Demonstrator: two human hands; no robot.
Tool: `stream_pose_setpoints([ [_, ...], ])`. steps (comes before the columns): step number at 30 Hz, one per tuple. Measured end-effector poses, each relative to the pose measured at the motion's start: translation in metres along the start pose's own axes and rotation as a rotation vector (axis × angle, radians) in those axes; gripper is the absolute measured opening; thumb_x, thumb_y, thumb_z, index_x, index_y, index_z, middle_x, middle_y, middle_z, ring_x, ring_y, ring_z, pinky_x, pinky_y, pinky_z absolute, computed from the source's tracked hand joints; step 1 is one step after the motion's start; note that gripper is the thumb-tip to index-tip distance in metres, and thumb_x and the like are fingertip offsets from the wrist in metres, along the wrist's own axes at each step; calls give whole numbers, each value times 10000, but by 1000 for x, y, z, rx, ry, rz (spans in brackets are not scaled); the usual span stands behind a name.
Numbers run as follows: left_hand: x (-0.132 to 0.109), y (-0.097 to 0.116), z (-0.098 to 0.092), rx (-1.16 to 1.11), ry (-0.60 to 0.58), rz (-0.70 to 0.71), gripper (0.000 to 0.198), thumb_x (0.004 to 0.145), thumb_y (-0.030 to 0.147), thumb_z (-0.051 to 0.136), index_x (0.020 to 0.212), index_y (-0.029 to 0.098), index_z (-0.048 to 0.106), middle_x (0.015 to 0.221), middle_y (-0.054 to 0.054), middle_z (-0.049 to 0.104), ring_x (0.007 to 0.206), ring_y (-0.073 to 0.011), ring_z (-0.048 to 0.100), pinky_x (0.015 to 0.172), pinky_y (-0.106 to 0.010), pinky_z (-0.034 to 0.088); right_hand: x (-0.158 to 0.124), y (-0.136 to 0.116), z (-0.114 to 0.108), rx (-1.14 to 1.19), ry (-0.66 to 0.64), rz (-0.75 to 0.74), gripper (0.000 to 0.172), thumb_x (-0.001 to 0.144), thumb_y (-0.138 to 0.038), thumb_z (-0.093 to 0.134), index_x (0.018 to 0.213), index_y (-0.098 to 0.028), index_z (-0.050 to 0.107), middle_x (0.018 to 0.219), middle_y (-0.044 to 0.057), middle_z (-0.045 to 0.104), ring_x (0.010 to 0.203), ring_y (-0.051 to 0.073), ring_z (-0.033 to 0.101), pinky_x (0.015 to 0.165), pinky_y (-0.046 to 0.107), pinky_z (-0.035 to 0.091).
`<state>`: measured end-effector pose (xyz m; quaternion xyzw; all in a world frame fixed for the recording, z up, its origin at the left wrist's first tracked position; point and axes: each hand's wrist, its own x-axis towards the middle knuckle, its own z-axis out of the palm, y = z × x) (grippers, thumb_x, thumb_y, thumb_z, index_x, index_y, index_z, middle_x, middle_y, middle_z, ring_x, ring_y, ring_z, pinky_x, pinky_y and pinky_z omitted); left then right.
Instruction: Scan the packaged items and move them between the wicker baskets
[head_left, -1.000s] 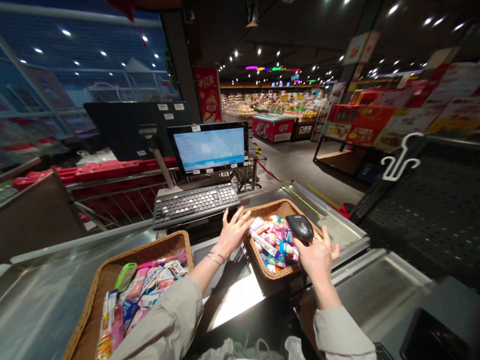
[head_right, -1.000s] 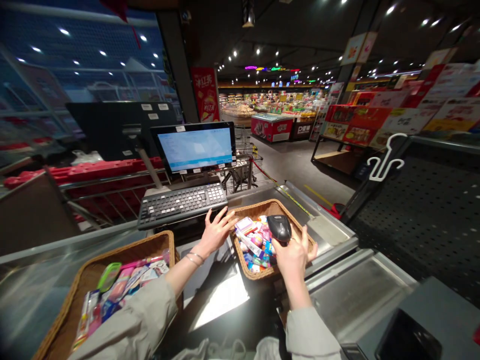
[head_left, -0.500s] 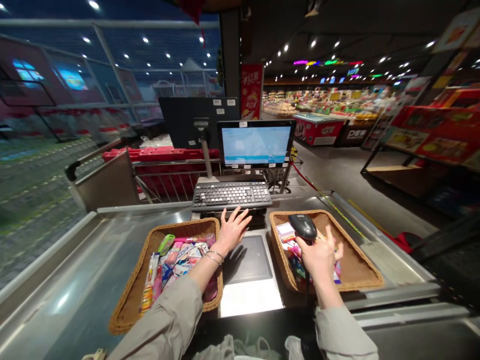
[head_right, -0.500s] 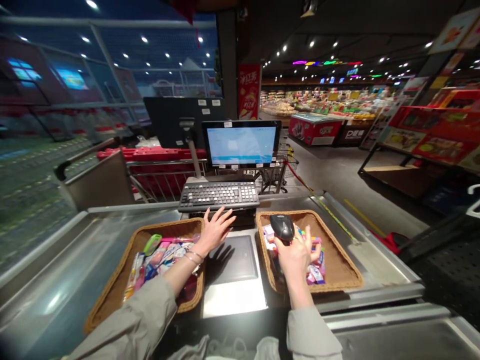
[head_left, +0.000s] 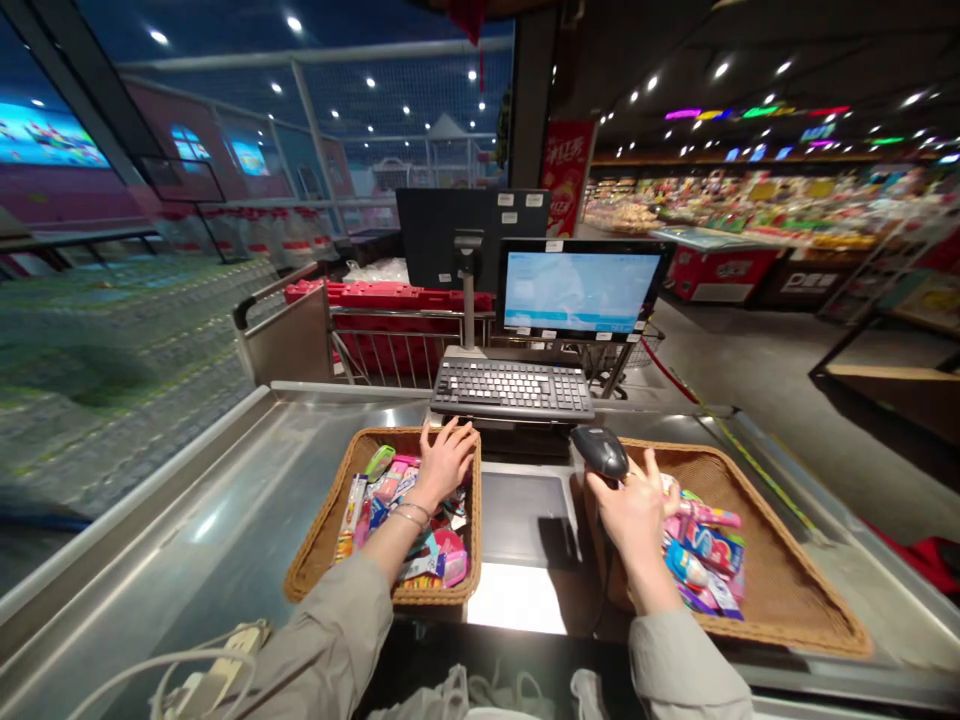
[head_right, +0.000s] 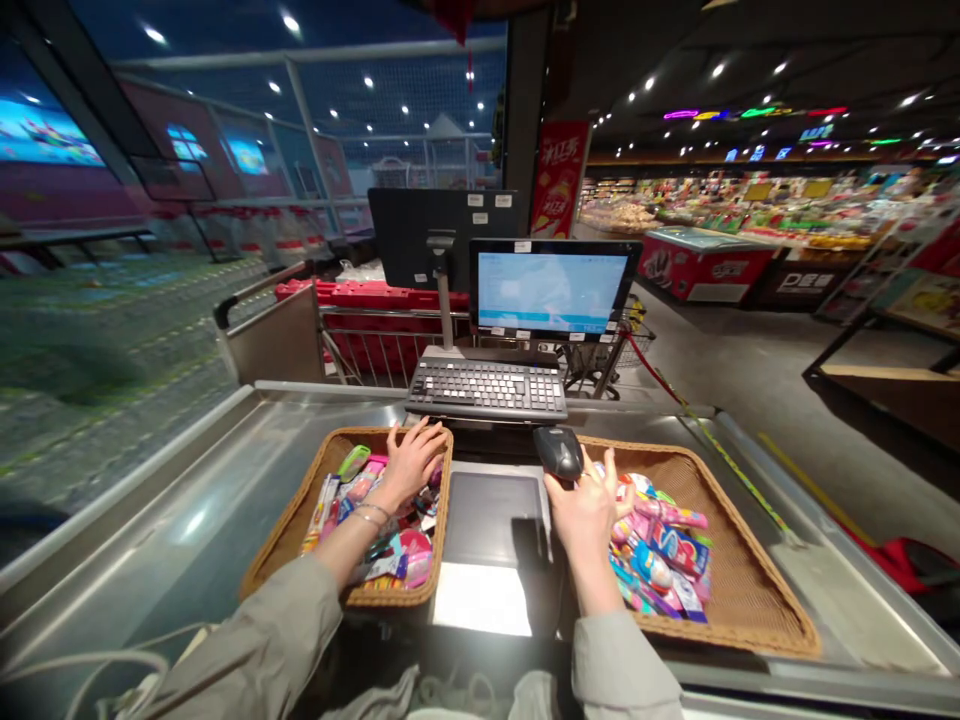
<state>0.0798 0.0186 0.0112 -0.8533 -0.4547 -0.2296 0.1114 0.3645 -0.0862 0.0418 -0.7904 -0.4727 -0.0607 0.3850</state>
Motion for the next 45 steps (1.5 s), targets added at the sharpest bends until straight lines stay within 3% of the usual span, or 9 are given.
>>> stream_pose_setpoints([
  [6, -16, -17, 6, 28, -39, -24, 395, 915, 282, 525, 1308, 306, 567, 1384, -67, 587, 1359, -272, 431, 1157, -622, 129, 0, -9, 9, 12, -28, -8, 408, 744, -513, 483, 895, -226, 731, 1156, 91, 707, 1360, 305, 363, 1111, 586, 48],
  [11, -19, -22, 16, 7, -110, -42, 403, 900, 250, 538, 1298, 298, 570, 1372, -57, 598, 1322, -260, 466, 1163, -603, 134, -1, -11, 13, 9, -64, -21, 395, 759, -493, 504, 940, -222, 726, 1180, 95, 698, 1378, 296, 356, 1118, 559, 90],
  [24, -25, -28, 59, 45, -257, -49, 333, 871, 213, 552, 1197, 243, 611, 1218, -78, 671, 1159, -267, 555, 1129, -583, 221, -1, -1, 23, -21, -73, -23, 390, 773, -502, 519, 919, -217, 740, 1107, 105, 719, 1366, 311, 366, 1129, 560, 55],
  [30, -27, -26, 63, 49, -268, -53, 280, 865, 177, 545, 1136, 206, 610, 1263, -92, 651, 1200, -273, 544, 1134, -599, 204, -3, 3, 27, -26, -85, -15, 419, 770, -506, 501, 962, -213, 731, 1146, 107, 708, 1369, 308, 363, 1128, 560, 71],
  [33, -26, -25, 63, 88, -279, -36, 222, 881, 137, 497, 1049, 204, 625, 1099, -81, 709, 1124, -251, 585, 1160, -594, 150, -4, 2, 29, -28, -102, -7, 400, 775, -501, 505, 963, -227, 728, 1166, 95, 701, 1375, 308, 356, 1124, 571, 65],
  [36, -26, -23, 62, 141, -272, -12, 290, 891, 77, 418, 1017, 219, 638, 936, -51, 725, 1014, -228, 611, 1175, -591, 109, -4, -1, 29, -13, -115, 5, 375, 769, -493, 526, 949, -235, 730, 1188, 80, 695, 1381, 310, 351, 1126, 571, 54],
  [40, -27, -21, 60, 195, -234, 30, 321, 890, 80, 417, 1032, 232, 662, 874, -49, 719, 936, -231, 604, 1180, -612, 55, -5, -3, 29, 4, -108, -5, 391, 765, -491, 535, 972, -224, 731, 1165, 85, 704, 1380, 314, 355, 1130, 561, 55],
  [45, -27, -17, 57, 226, -244, 26, 280, 893, 86, 439, 877, 219, 685, 861, -46, 713, 995, -242, 591, 1187, -613, 64, -7, -3, 30, 27, -112, -11, 388, 753, -462, 544, 997, -225, 731, 1166, 93, 703, 1383, 311, 348, 1130, 560, 47],
])
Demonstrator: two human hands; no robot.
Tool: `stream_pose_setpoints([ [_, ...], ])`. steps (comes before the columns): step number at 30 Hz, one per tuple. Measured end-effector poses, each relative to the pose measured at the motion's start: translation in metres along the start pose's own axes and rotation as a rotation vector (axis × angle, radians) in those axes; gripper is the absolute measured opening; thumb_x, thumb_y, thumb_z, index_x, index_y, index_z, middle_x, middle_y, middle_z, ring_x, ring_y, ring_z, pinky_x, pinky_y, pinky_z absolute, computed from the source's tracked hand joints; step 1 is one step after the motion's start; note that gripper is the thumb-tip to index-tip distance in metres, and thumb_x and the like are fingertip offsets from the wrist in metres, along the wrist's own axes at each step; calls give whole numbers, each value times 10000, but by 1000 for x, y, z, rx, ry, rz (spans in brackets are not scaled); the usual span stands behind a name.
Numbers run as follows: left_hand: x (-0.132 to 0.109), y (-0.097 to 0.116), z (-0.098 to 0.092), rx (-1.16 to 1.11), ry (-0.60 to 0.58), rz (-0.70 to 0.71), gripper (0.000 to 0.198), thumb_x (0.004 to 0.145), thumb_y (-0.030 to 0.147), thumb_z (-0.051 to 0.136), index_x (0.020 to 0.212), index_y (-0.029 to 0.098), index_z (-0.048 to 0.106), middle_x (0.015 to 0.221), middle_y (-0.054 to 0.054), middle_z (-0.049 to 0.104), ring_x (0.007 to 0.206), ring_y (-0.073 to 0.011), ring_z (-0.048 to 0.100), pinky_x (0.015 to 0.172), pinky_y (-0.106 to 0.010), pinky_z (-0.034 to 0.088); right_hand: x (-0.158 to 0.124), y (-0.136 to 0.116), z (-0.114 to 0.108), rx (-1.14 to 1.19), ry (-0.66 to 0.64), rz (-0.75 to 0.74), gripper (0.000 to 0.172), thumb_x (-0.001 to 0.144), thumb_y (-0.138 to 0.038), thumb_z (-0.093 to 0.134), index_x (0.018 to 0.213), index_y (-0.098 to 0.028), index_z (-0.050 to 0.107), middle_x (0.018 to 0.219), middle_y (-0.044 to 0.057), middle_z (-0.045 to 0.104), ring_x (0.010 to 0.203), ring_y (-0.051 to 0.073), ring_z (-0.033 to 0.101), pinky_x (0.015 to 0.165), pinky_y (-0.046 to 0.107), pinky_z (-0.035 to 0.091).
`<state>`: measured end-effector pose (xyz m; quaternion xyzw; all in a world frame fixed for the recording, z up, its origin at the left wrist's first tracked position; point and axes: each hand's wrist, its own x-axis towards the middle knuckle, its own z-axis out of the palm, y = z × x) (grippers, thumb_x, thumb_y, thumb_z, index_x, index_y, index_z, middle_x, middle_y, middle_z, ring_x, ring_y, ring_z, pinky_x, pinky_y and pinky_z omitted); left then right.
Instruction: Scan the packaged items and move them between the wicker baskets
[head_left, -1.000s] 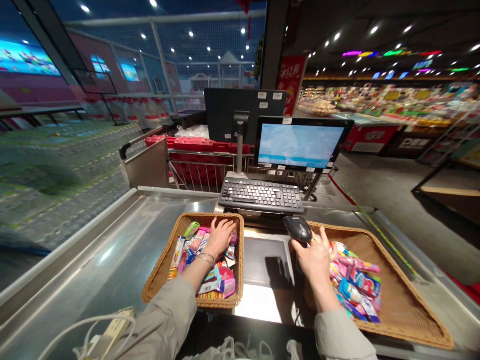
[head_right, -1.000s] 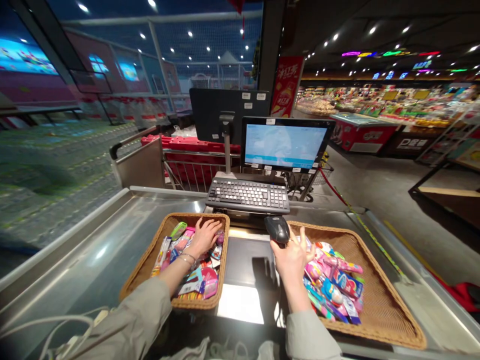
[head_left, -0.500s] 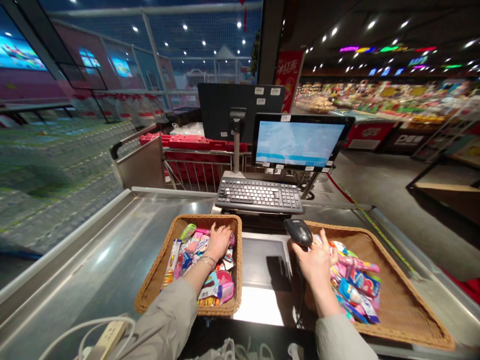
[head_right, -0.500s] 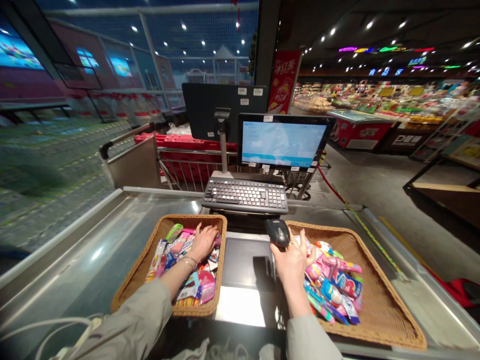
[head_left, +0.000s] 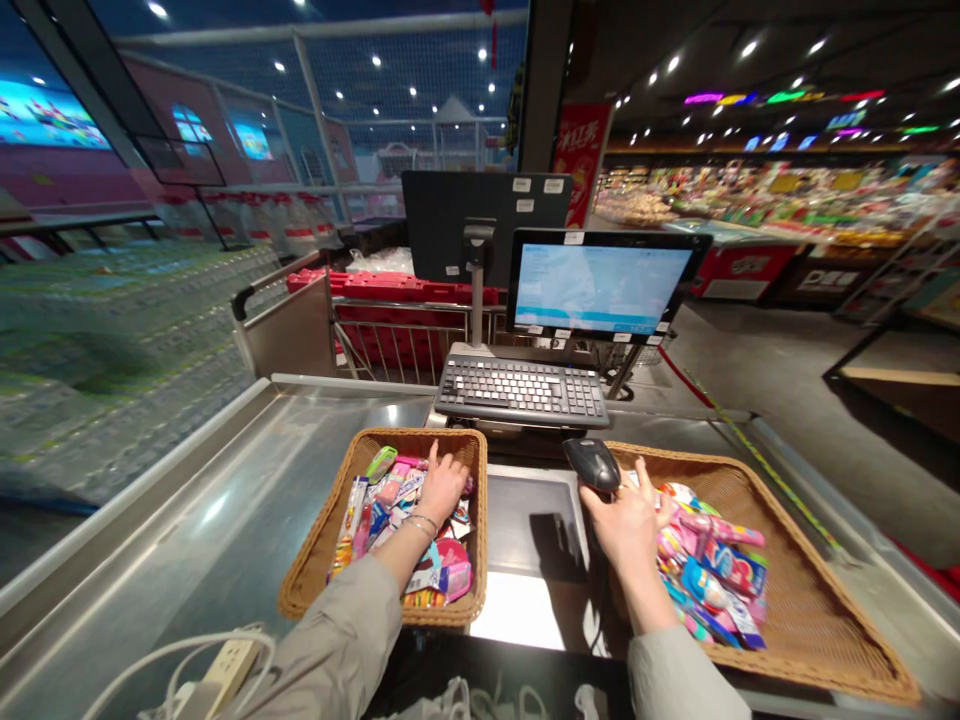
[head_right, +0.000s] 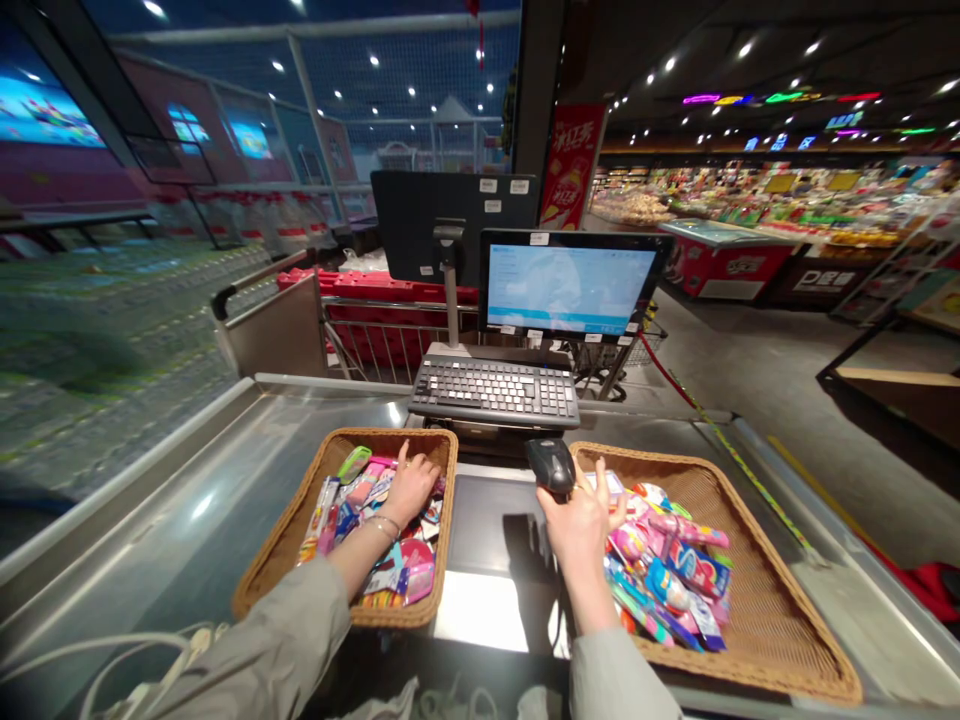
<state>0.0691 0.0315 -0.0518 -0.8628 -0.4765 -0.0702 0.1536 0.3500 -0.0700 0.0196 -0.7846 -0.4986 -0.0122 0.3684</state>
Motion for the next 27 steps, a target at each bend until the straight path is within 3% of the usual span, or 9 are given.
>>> stream_pose_setpoints([
  [8, -10, -11, -16, -37, 14, -28, 263, 887, 100, 469, 915, 203, 709, 1269, -72, 661, 1269, -293, 507, 1155, -635, 176, -3, -8, -4, 23, -8, -4, 376, 763, -487, 525, 941, -229, 732, 1174, 94, 696, 1379, 310, 346, 1116, 541, 107],
  [13, -21, -21, -32, -64, 26, -45, 209, 842, 124, 565, 949, 224, 714, 1402, -51, 572, 1384, -324, 397, 1142, -679, 156, -5, -10, -1, 18, -18, -37, 416, 771, -511, 520, 975, -216, 730, 1166, 92, 694, 1362, 327, 340, 1104, 565, 113],
  [21, -33, -32, -54, -90, 180, -166, 266, 824, 222, 642, 1072, 303, 697, 1479, -18, 484, 1434, -331, 316, 1152, -700, 68, -10, -19, 4, 9, 21, -135, 404, 789, -494, 526, 977, -202, 732, 1173, 120, 693, 1356, 328, 358, 1111, 593, 88],
  [27, -33, -36, -71, -111, 274, -243, 302, 812, 237, 661, 1104, 309, 687, 1453, -22, 516, 1432, -340, 317, 1141, -712, 63, -11, -23, 3, 51, 12, -173, 373, 788, -472, 545, 993, -223, 732, 1216, 96, 679, 1382, 332, 337, 1107, 609, 86],
])
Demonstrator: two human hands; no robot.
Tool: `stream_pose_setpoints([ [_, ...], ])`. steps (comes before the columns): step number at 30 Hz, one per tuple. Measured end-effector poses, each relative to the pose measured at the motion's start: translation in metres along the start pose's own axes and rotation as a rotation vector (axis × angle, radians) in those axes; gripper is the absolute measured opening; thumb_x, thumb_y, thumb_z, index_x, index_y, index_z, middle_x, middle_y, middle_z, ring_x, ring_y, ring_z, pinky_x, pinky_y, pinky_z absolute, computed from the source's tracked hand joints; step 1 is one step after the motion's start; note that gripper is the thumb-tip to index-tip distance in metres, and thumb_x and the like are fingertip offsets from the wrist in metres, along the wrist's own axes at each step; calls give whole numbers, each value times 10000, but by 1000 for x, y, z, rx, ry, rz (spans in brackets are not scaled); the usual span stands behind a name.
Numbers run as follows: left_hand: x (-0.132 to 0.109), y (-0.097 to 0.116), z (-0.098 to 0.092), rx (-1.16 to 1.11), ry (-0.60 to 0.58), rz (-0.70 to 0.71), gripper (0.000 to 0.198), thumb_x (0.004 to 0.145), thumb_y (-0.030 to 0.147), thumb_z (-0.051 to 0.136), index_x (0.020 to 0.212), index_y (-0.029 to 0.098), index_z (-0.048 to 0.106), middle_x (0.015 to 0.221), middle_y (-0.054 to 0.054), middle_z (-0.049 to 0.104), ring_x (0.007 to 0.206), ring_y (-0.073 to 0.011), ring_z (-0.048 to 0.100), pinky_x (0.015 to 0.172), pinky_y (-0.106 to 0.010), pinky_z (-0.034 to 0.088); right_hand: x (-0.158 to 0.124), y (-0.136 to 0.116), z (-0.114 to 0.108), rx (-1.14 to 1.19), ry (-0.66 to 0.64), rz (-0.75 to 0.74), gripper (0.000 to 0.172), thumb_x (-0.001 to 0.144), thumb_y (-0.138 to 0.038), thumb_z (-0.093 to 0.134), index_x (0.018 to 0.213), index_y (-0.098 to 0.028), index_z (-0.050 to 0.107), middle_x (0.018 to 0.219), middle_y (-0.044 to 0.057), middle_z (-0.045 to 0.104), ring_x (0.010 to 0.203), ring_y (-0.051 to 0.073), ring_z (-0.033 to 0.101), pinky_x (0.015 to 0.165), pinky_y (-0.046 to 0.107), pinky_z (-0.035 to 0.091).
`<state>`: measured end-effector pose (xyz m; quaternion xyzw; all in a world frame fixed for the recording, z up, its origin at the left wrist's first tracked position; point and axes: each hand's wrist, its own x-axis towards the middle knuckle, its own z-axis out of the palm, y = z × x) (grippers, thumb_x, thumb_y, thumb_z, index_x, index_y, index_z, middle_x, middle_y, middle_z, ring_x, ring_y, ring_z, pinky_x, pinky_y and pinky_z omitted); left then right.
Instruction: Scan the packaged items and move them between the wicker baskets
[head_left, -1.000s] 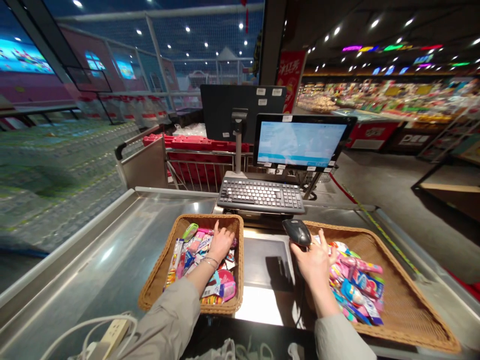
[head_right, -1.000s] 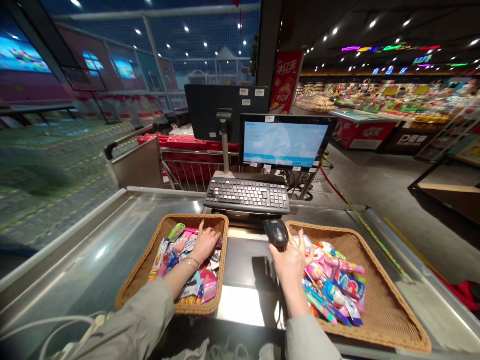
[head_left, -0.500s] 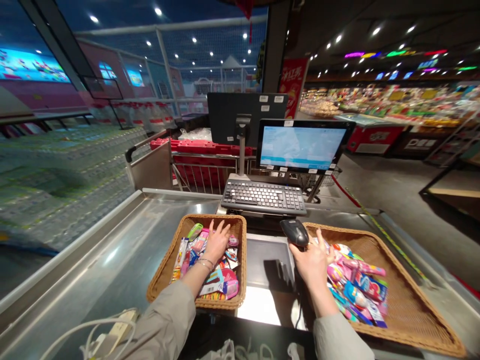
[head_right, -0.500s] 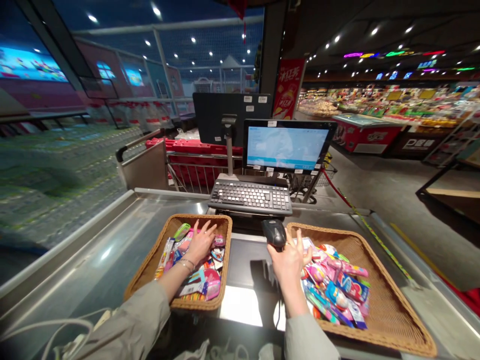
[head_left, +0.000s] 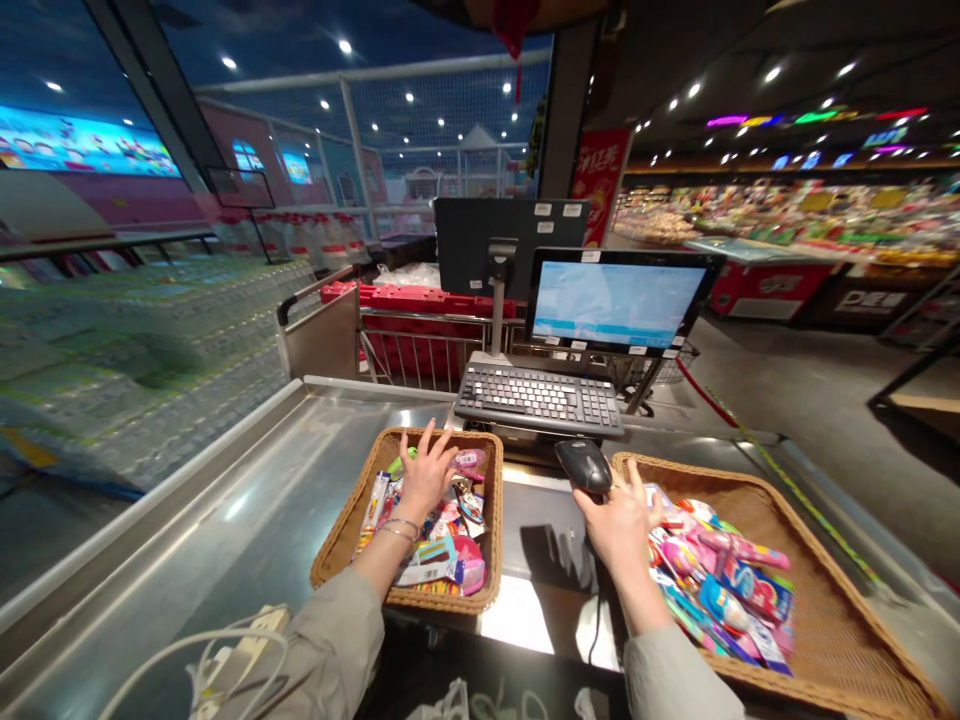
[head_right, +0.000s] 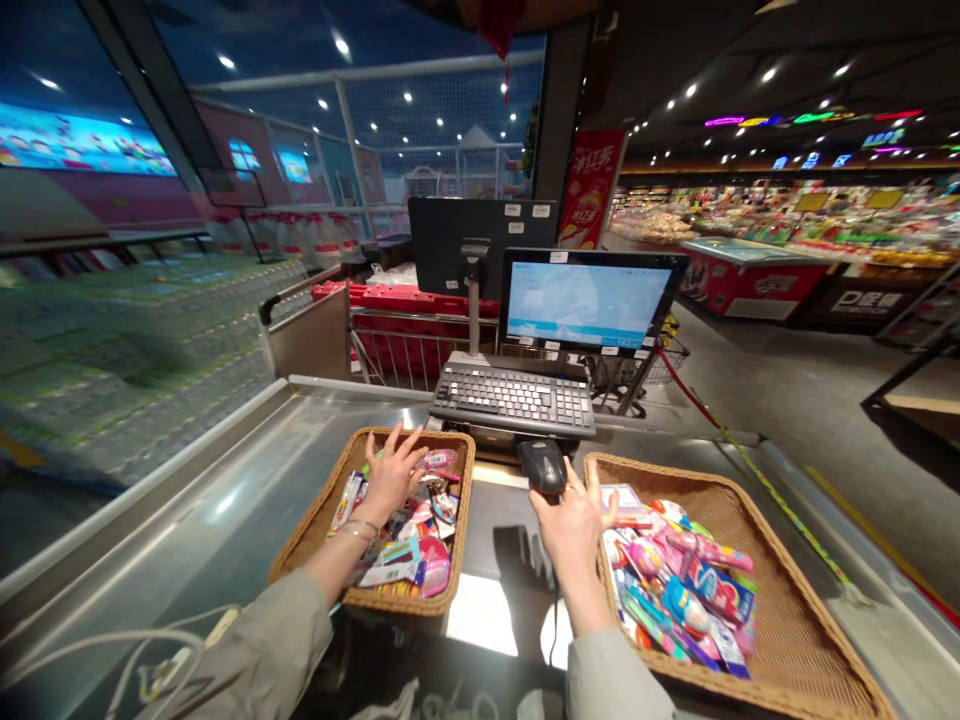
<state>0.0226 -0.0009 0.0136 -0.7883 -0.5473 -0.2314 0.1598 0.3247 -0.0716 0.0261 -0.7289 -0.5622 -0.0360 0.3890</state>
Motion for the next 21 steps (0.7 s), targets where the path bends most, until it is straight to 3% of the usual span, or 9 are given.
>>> stream_pose_setpoints([
  [11, 18, 13, -13, -52, 146, 6, 269, 831, 288, 653, 1095, 320, 687, 1408, -36, 565, 1414, -332, 352, 1147, -681, 16, -3, -9, -7, 2, -29, -62, 326, 805, -420, 531, 996, -235, 721, 1256, 83, 658, 1392, 351, 311, 1085, 660, 100],
  [21, 35, 38, -10, -91, 236, 54, 234, 864, 320, 610, 1086, 324, 683, 1378, -24, 593, 1407, -316, 368, 1163, -649, -17, -5, -15, -15, 3, -81, -154, 282, 790, -409, 570, 965, -250, 724, 1300, 58, 634, 1420, 344, 283, 1095, 660, 119],
])
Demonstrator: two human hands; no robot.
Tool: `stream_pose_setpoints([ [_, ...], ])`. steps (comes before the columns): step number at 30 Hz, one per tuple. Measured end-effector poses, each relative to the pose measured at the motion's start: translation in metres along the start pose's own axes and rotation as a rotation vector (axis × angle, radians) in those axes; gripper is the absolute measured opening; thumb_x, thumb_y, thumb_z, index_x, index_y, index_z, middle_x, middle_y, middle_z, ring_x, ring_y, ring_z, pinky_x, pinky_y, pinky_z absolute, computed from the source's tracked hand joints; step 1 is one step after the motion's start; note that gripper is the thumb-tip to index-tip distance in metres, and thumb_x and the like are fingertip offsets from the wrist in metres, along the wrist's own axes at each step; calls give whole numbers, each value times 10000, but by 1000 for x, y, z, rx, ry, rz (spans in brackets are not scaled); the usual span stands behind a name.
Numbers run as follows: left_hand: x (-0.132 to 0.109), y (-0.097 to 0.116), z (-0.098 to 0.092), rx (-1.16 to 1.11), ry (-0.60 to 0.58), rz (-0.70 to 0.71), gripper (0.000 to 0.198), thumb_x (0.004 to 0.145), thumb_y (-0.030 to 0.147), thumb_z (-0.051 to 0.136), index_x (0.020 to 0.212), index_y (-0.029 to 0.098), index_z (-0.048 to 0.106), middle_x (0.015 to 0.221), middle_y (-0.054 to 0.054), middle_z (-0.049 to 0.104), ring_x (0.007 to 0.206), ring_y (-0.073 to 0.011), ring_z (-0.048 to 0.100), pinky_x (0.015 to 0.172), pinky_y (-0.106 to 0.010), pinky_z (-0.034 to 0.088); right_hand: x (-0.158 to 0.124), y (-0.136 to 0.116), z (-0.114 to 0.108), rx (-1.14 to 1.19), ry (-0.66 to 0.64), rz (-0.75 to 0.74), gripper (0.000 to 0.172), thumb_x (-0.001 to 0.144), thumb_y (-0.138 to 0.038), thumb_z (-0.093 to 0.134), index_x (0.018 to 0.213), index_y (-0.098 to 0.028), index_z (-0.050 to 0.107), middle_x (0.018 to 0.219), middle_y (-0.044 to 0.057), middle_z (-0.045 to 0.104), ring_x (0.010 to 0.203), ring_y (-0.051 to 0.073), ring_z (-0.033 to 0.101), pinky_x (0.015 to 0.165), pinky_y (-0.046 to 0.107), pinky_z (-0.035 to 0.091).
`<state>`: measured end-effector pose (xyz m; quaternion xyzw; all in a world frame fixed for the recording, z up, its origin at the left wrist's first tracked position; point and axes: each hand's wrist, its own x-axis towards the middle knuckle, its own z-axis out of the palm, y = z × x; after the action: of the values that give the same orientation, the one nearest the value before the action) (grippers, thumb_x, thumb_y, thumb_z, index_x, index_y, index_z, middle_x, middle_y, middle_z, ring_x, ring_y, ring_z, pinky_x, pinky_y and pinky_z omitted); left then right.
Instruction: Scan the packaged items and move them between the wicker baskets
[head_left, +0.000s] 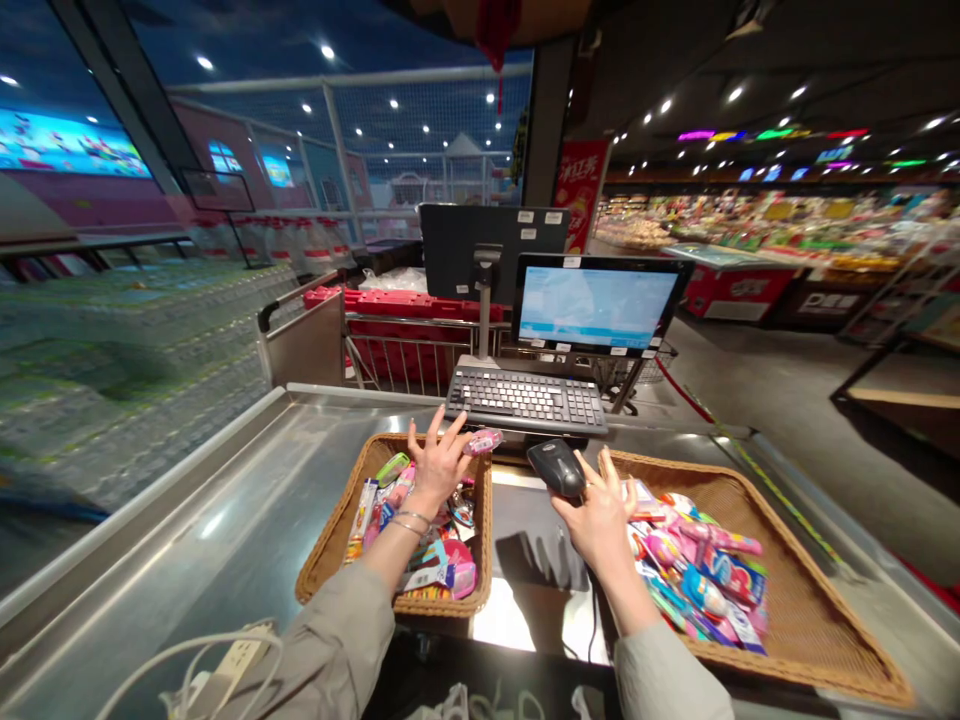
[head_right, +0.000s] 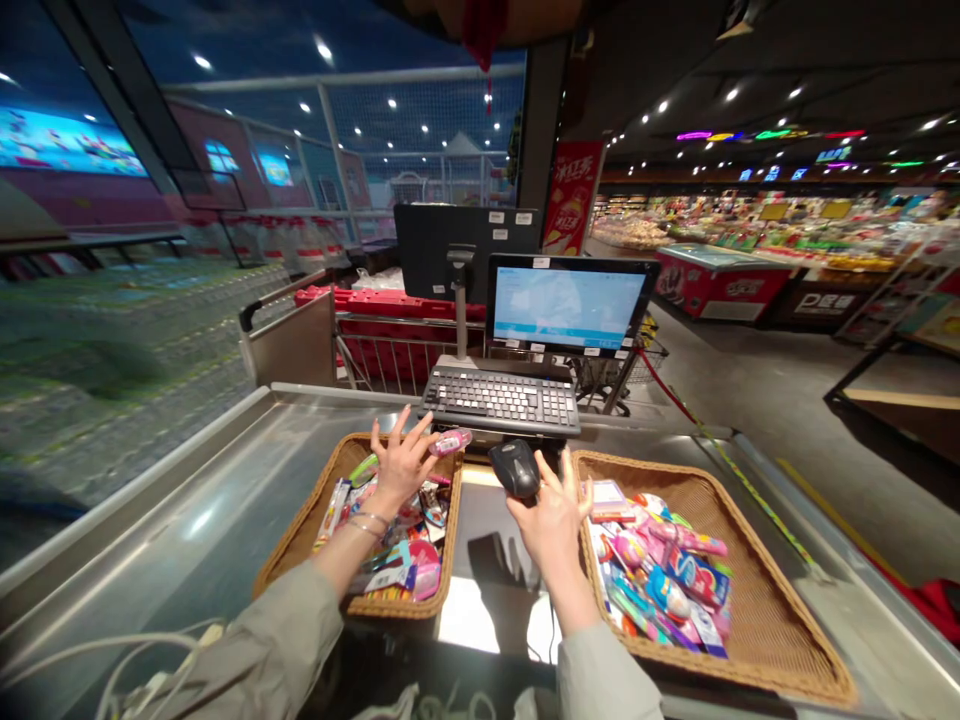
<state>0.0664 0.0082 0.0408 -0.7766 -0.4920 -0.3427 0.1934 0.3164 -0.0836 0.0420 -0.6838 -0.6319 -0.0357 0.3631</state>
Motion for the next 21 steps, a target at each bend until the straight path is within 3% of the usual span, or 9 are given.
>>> stream_pose_setpoints([
  [10, 10, 18, 6, -25, 9, 28, 234, 868, 342, 615, 1093, 315, 674, 1397, -18, 577, 1426, -313, 339, 1170, -638, -51, -2, -18, -14, 10, -68, -51, 172, 775, -312, 586, 856, -238, 718, 1355, 40, 595, 1450, 324, 233, 1118, 651, 86],
  [16, 11, 21, 6, -43, -7, 33, 248, 901, 356, 558, 1125, 317, 656, 1428, 12, 544, 1444, -313, 302, 1176, -621, -85, -5, -20, -13, 12, -82, -80, 158, 782, -316, 592, 864, -251, 710, 1367, 33, 586, 1456, 321, 223, 1129, 633, 89],
  [21, 12, 22, 5, -45, -24, 21, 256, 881, 335, 584, 1123, 314, 666, 1428, -10, 544, 1443, -319, 302, 1170, -650, -45, -7, -19, -9, 10, -80, -110, 176, 777, -318, 613, 890, -229, 715, 1357, 64, 593, 1446, 341, 239, 1116, 659, 76],
])
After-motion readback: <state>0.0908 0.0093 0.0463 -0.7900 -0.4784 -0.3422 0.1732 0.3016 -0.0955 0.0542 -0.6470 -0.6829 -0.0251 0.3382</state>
